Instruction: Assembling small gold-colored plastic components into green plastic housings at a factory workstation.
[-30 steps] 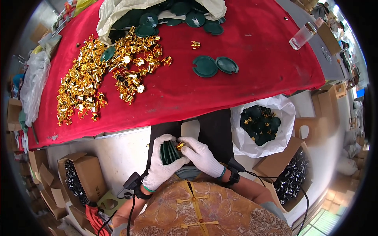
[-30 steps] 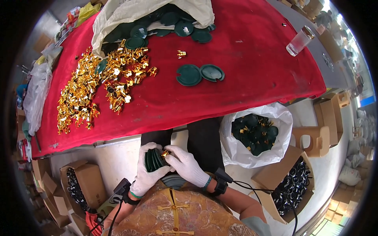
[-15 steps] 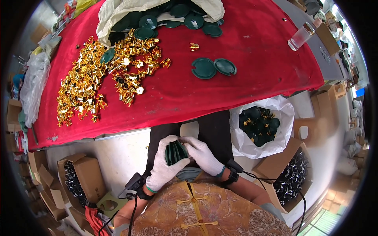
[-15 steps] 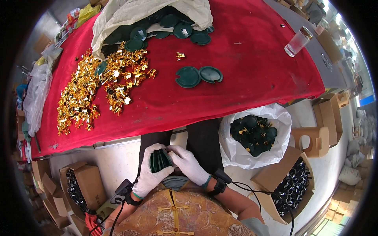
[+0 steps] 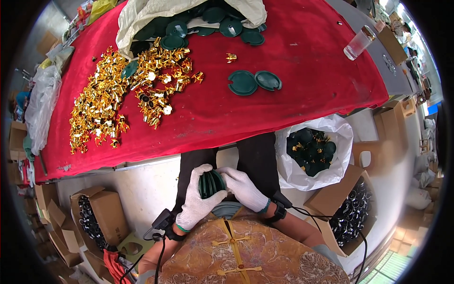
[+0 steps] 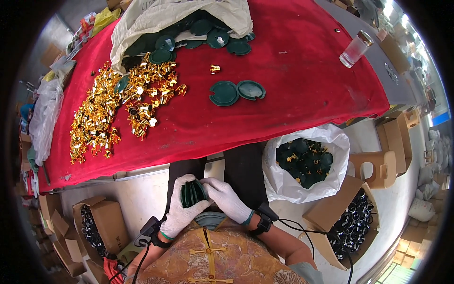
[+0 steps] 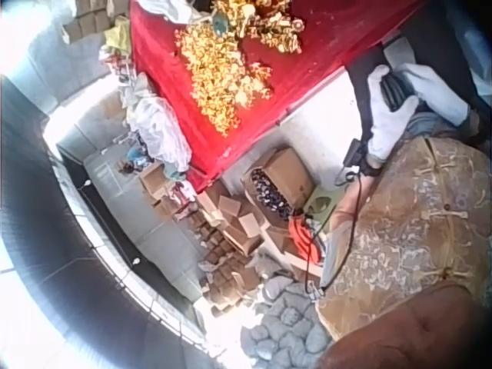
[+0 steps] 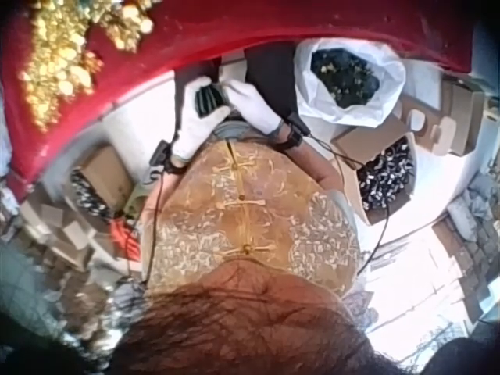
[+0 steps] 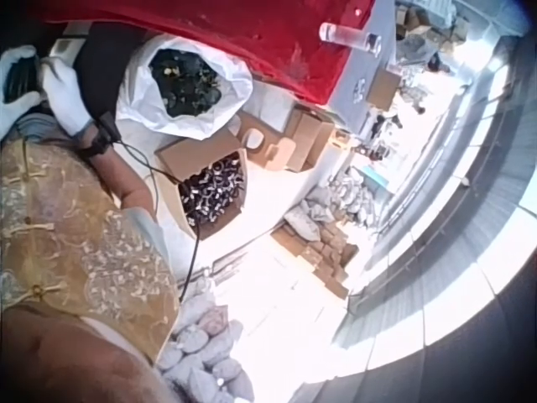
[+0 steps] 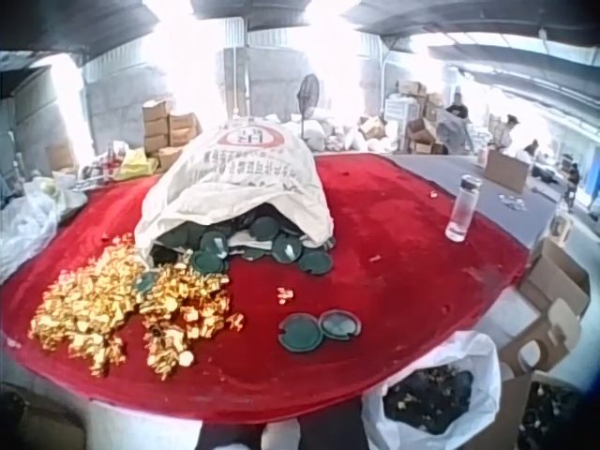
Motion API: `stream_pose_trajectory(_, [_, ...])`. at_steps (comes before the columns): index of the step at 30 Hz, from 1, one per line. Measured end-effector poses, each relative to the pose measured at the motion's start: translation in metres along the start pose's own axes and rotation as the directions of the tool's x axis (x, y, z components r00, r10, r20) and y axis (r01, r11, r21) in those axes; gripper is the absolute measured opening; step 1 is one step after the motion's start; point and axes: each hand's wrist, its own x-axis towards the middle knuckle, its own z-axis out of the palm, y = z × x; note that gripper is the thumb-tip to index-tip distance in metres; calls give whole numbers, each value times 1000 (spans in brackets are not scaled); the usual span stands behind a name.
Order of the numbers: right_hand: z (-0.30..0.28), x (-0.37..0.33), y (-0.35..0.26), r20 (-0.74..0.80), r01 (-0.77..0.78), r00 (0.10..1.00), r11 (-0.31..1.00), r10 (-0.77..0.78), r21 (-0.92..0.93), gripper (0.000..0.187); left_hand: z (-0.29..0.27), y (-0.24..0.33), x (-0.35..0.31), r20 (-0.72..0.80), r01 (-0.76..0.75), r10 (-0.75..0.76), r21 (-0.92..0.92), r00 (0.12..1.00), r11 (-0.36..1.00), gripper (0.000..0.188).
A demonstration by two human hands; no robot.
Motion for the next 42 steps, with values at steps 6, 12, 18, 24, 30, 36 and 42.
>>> stream_pose_trajectory(6, [-3,-1,2,8,-22,1000,1000,22,-3,40,0,4,3,11,-13,12,51,1000,999,75])
stream_pose_trajectory(12, [-2,2,6,-32,-47,998,998,45,-40,38,4,-12,2,22,15,-15,38,1000,999,76])
stream_pose_trajectory(18, [-1,1,6,-40,-76,996,997,76,-13,39,6,-11,0,16,14,-14,-9,1000,1000,75])
stream_pose_trajectory(24, [-1,2,11,-37,-55,998,998,55,-11,38,4,-6,-1,6,48,-48,-38,999,998,75])
stream_pose_trajectory(30, [-3,3,13,-27,-23,999,999,22,-23,38,4,-8,0,13,53,-52,-43,999,998,75])
stream_pose_trajectory(36, [-3,3,14,-35,-25,999,999,23,-48,38,4,-7,1,12,47,-47,-18,999,999,75])
stream_pose_trajectory(42, [-3,4,16,-40,-18,999,999,16,-40,37,4,-9,1,9,48,-48,-15,999,999,74])
